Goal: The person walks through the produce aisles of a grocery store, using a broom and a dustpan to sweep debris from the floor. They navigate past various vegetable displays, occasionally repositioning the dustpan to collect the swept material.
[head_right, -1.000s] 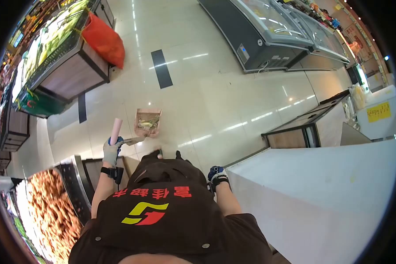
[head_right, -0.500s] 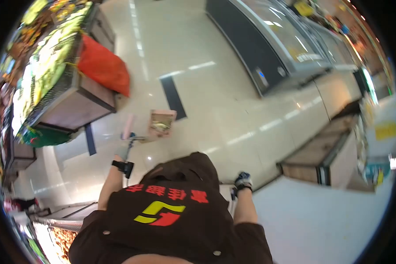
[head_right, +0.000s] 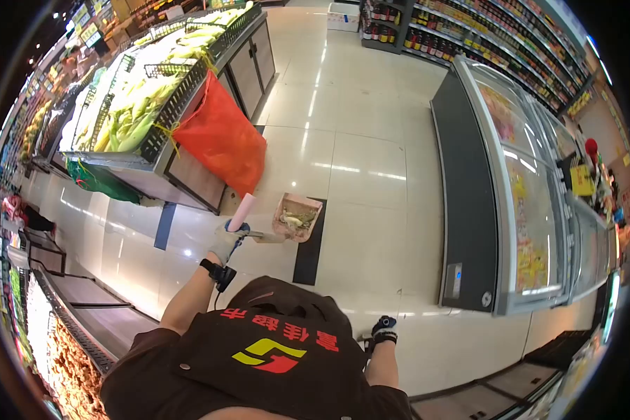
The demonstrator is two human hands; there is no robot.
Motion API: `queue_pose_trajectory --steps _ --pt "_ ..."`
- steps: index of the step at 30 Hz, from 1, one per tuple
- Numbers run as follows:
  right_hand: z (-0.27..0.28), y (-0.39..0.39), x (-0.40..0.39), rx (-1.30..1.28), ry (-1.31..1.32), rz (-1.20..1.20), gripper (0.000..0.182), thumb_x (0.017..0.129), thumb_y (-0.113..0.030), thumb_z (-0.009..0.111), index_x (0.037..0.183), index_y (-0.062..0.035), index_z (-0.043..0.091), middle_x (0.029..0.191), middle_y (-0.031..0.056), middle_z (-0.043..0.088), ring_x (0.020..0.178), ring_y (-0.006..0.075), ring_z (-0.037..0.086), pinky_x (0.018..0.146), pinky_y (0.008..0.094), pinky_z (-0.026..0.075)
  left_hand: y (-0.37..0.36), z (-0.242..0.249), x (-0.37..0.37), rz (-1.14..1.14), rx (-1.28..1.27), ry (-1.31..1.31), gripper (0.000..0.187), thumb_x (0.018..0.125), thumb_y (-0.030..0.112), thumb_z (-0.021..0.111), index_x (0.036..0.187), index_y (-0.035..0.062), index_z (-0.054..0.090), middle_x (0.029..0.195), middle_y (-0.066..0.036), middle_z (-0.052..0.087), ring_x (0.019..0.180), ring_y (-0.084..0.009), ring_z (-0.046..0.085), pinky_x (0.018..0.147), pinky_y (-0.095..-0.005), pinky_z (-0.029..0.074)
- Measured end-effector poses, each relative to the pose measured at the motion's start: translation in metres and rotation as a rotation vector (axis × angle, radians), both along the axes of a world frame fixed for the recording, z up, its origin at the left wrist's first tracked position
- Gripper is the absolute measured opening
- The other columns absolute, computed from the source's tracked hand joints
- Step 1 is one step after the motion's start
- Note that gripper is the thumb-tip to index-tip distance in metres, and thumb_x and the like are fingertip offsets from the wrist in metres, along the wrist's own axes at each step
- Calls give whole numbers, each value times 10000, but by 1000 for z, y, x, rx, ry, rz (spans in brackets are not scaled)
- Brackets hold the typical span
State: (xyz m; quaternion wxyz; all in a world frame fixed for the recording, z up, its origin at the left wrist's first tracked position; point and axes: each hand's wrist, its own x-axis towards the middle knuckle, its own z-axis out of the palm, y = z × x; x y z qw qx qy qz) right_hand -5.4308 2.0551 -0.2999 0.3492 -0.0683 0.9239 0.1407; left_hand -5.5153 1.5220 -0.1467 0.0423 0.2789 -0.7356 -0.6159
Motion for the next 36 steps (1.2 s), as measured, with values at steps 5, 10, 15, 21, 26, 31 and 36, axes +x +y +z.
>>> queue_pose_trajectory --steps 5,10,15,21,26,31,36 --pt "22 -46 -186 247 -262 637 382 704 -428 617 1047 -270 673 1096 3 647 1039 221 596 761 495 498 -41 -55 -95 -38 -120 109 205 794 145 686 974 63 636 781 -2 614 610 -56 514 522 -220 426" --pt "-35 -75 -353 -104 133 489 380 822 -394 475 932 -103 694 1007 149 657 981 383 591 762 484 472 -68 -6 -250 -25 -356 48 258 779 247 666 971 80 626 814 -66 653 717 -194 602 695 -326 480" --pt "11 -177 -525 -70 51 304 345 822 -373 480 921 -125 697 1010 125 659 981 354 595 766 466 471 -105 -9 -395 -32 -158 -116 272 756 298 686 916 84 636 752 -55 646 658 -150 605 628 -309 475" --pt "10 -224 -711 -84 40 268 306 822 -349 485 908 -150 701 1013 98 661 980 319 600 771 445 471 -142 -4 -578 12 -222 -98 263 750 294 697 891 78 648 725 -53 644 646 -129 603 620 -283 476" --pt "3 -234 -874 -68 11 278 277 821 -328 490 897 -171 705 1016 74 663 980 290 605 774 428 471 -155 22 -725 117 -150 -68 276 771 266 657 977 84 635 778 -89 647 637 -157 599 605 -311 471" --pt "17 -253 -1032 -32 -8 342 251 821 -307 495 886 -192 708 1018 51 665 980 261 609 778 410 470 -184 44 -863 160 -324 -100 300 769 275 658 1020 111 634 806 -101 653 649 -192 612 610 -308 470" --pt "20 -297 -1191 53 3 590 245 834 -271 482 873 -189 709 1020 56 663 969 248 617 794 393 466 -230 41 -988 216 -127 -55 311 739 269 682 1009 120 649 849 -114 664 780 -227 629 737 -352 476"
